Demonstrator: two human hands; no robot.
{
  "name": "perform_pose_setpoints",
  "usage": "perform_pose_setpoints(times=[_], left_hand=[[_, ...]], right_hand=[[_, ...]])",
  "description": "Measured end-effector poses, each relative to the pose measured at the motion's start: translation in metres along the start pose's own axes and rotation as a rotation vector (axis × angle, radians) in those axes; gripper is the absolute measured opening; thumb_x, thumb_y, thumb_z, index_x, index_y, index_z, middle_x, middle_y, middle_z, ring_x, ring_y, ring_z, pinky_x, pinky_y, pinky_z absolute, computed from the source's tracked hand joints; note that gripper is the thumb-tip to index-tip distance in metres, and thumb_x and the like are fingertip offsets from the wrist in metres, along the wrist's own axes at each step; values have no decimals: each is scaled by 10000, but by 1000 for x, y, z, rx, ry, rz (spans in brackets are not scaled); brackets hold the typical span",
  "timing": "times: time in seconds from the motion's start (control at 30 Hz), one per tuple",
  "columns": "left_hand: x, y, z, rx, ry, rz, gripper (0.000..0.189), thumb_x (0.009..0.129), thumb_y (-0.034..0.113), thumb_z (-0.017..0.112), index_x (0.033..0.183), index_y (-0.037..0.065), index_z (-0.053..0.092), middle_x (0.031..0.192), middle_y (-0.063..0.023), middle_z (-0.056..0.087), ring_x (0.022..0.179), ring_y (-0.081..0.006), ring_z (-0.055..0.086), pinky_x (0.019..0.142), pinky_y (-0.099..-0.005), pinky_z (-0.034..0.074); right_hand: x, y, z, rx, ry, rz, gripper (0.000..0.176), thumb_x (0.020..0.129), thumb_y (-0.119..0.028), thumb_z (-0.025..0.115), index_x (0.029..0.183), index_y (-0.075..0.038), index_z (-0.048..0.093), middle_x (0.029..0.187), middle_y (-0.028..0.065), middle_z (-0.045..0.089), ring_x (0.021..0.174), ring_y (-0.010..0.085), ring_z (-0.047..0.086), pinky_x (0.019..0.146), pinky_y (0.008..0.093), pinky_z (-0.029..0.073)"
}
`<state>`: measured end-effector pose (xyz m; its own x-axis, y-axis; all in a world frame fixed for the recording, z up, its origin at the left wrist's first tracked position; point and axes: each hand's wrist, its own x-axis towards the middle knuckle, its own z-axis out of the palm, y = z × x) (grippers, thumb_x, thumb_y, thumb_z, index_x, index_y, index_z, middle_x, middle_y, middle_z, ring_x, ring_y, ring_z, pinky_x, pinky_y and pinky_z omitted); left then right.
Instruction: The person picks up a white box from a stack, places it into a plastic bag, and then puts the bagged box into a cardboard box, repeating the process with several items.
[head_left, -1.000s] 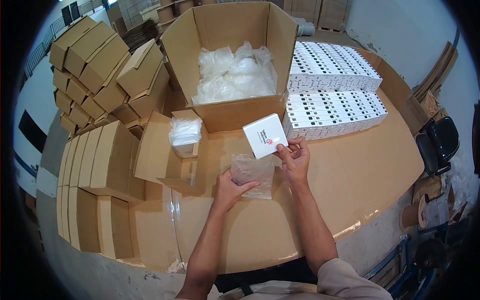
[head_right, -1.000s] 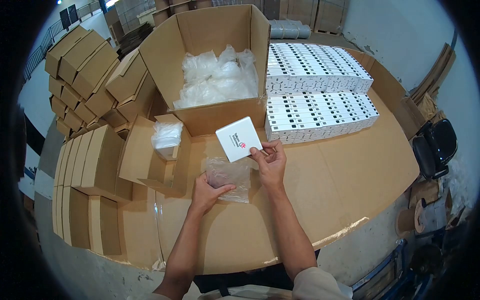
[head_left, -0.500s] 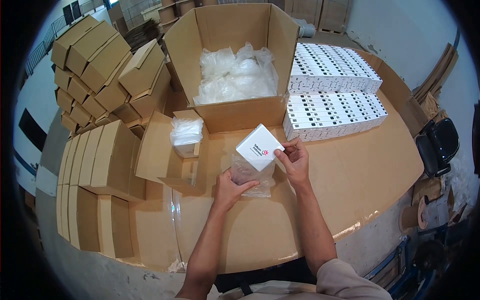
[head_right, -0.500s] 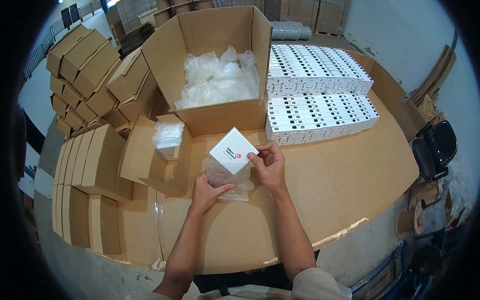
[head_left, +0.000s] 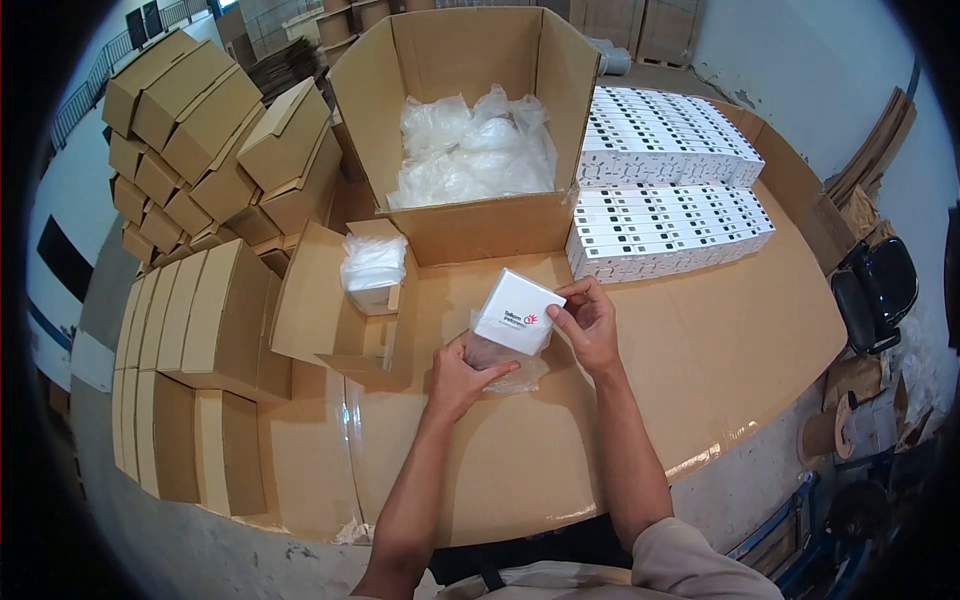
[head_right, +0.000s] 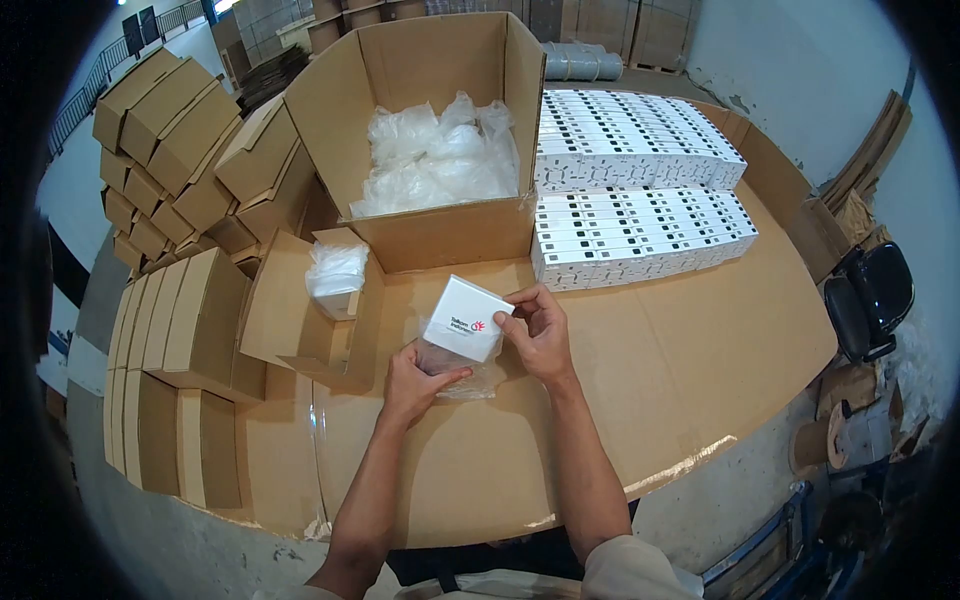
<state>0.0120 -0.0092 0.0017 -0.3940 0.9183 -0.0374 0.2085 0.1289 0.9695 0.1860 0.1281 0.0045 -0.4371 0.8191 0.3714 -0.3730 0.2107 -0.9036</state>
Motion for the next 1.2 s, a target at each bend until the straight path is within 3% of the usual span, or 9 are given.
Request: perform_pose_setpoints(times=[0.27, 0.37, 0.6, 0.7, 0.8, 0.9, 1.0, 1.2], left_hand=[[1, -6, 3, -121, -43, -18, 514, 740, 94, 922, 1174, -20, 671, 1098, -98, 748, 958, -148, 705, 864, -317, 571], [2, -9, 4, -239, -56, -23, 476, 768, 134, 914, 1168, 5, 690, 1076, -81, 759, 965, -130, 706, 866, -303, 569], [9, -27, 7, -333, 27, -12, 296, 953, 214, 763, 1142, -5, 697, 985, -17, 725, 848, -83, 648, 765, -257, 520], [10, -24, 7, -331, 117, 45, 288, 983, 240, 730, 1134, -4, 701, 967, -11, 716, 823, -75, 629, 740, -255, 508], [14, -34, 10, -421, 186, 3, 282, 992, 244, 719, 1128, -3, 706, 965, -15, 716, 830, -76, 630, 746, -257, 511], [15, -36, 10, -491, 217, -40, 290, 1003, 260, 705, 1122, -4, 710, 967, -20, 717, 838, -79, 631, 759, -257, 510], [15, -37, 10, -505, 218, -44, 297, 1009, 270, 697, 1120, -5, 712, 981, -26, 720, 850, -80, 632, 775, -258, 508], [14, -29, 7, -403, 186, -17, 303, 1029, 270, 667, 1122, -15, 711, 988, -29, 722, 862, -74, 625, 779, -256, 504]], right_hand=[[0, 5, 5, -16, -3, 45, 164, 947, -14, 702, 1062, -10, 586, 946, 59, 680, 890, 114, 632, 816, 286, 495], [0, 8, 4, -38, -12, 38, 143, 961, -33, 692, 1058, -16, 587, 927, 44, 672, 873, 102, 618, 799, 278, 482], [0, 10, 3, -79, -17, 72, 146, 969, -67, 692, 1067, -28, 592, 914, 24, 653, 862, 94, 605, 812, 272, 475], [1, 9, 8, -90, -11, 158, 247, 959, -80, 708, 1175, -21, 604, 951, 41, 667, 892, 96, 610, 811, 279, 490], [0, -3, 13, -149, -155, 176, 478, 932, -49, 729, 1372, -58, 540, 963, 56, 685, 888, 101, 625, 802, 278, 512], [-5, -16, 21, -148, -255, 342, 682, 900, 8, 740, 1498, -112, 435, 965, 68, 702, 878, 108, 643, 783, 272, 528], [-3, -13, 25, -143, -278, 357, 793, 881, 76, 721, 1547, -125, 339, 1079, 106, 687, 998, 150, 659, 863, 296, 541], [-3, -11, 20, -108, -276, 340, 678, 908, 74, 686, 1502, -100, 411, 1063, 90, 690, 1015, 150, 658, 883, 295, 534]])
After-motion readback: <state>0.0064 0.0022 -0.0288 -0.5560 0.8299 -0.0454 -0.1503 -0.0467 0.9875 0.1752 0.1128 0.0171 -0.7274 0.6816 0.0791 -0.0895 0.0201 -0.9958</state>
